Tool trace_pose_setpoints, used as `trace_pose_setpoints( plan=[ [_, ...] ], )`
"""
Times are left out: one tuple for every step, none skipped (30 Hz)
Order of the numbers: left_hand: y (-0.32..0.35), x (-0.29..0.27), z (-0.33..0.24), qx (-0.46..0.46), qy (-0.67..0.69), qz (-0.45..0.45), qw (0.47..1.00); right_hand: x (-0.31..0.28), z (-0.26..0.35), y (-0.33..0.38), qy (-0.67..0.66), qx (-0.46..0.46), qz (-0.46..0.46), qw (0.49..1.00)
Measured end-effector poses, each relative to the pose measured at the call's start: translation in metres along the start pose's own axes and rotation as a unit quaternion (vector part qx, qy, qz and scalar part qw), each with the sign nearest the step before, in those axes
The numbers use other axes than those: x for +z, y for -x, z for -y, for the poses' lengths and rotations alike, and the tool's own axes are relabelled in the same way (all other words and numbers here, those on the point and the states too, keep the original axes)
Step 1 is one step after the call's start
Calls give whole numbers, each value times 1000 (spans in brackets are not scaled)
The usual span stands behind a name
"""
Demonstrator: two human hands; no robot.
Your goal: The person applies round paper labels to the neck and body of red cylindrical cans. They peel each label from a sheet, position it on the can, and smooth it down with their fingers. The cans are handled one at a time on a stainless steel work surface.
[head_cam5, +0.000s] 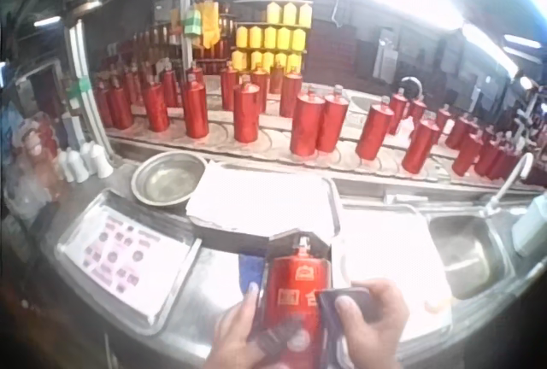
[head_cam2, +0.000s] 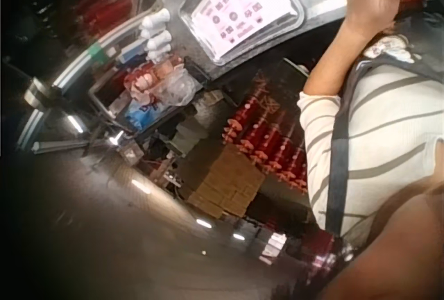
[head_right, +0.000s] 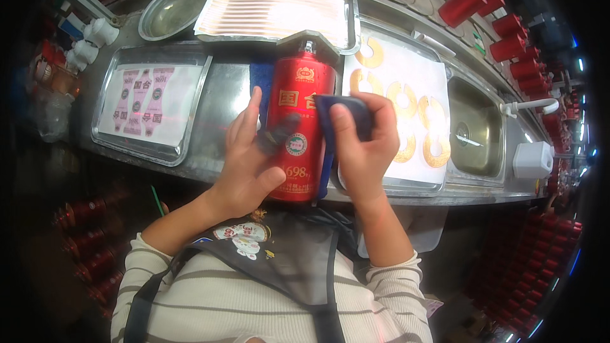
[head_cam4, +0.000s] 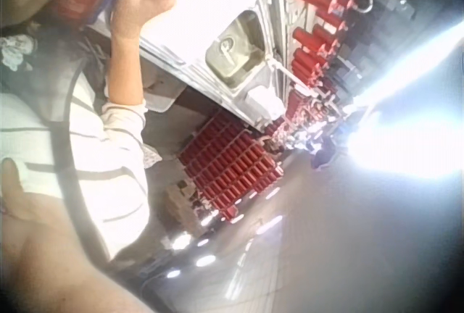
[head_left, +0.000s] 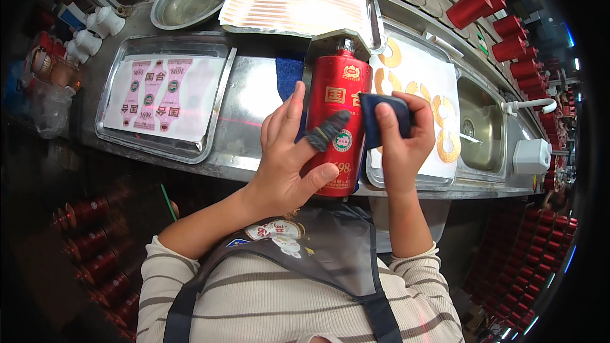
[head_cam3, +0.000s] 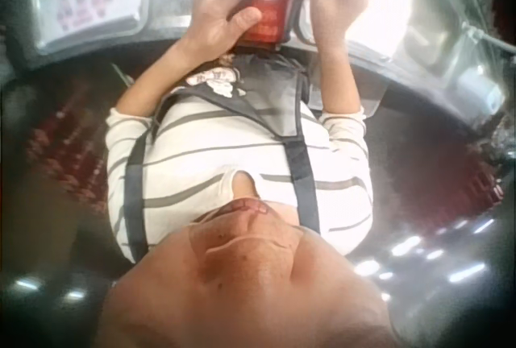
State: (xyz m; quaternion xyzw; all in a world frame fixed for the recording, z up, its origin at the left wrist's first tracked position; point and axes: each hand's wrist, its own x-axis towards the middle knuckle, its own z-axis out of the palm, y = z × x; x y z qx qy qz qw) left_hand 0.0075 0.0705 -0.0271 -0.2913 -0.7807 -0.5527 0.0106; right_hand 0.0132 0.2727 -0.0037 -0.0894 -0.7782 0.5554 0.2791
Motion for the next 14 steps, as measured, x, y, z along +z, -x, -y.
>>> trace_pose_setpoints(
  plan=[
    [-9,-6,-2,16,-64,22,998,-6,-7,-8,-29,45,4,999],
    [-17,-10,-3,32,-127,44,990,-11,-11,-13,-41,38,2,998],
    [-22,-11,1,25,-125,30,991,-13,-13,-17,-53,30,1,998],
    [-25,-9,11,17,-124,19,992,-9,-1,-17,-74,21,-3,997],
    [-27,-7,18,6,-121,9,993,-2,8,-17,-45,-24,26,998],
    [-30,-8,23,4,-123,-5,992,6,15,-19,-16,-68,55,996],
    [-32,-8,27,0,-112,-12,994,11,16,-23,14,-113,82,990],
    [-34,-9,28,-4,-101,-20,995,14,12,-34,60,-130,51,988],
    [-35,-10,30,-7,-89,-28,996,13,7,-45,65,-86,10,994],
    [-34,-15,33,-4,-109,-17,994,9,6,-53,41,-70,22,996],
    [-33,-17,32,-12,-71,-22,997,6,9,-58,17,-55,33,998],
    [-33,-17,30,-20,-33,-26,999,2,17,-51,50,-105,87,989],
    [-30,-15,26,-32,9,-24,999,1,23,-47,5,-169,172,970],
    [-26,-13,23,-66,29,-22,997,2,26,-51,46,-226,231,945]
  ],
)
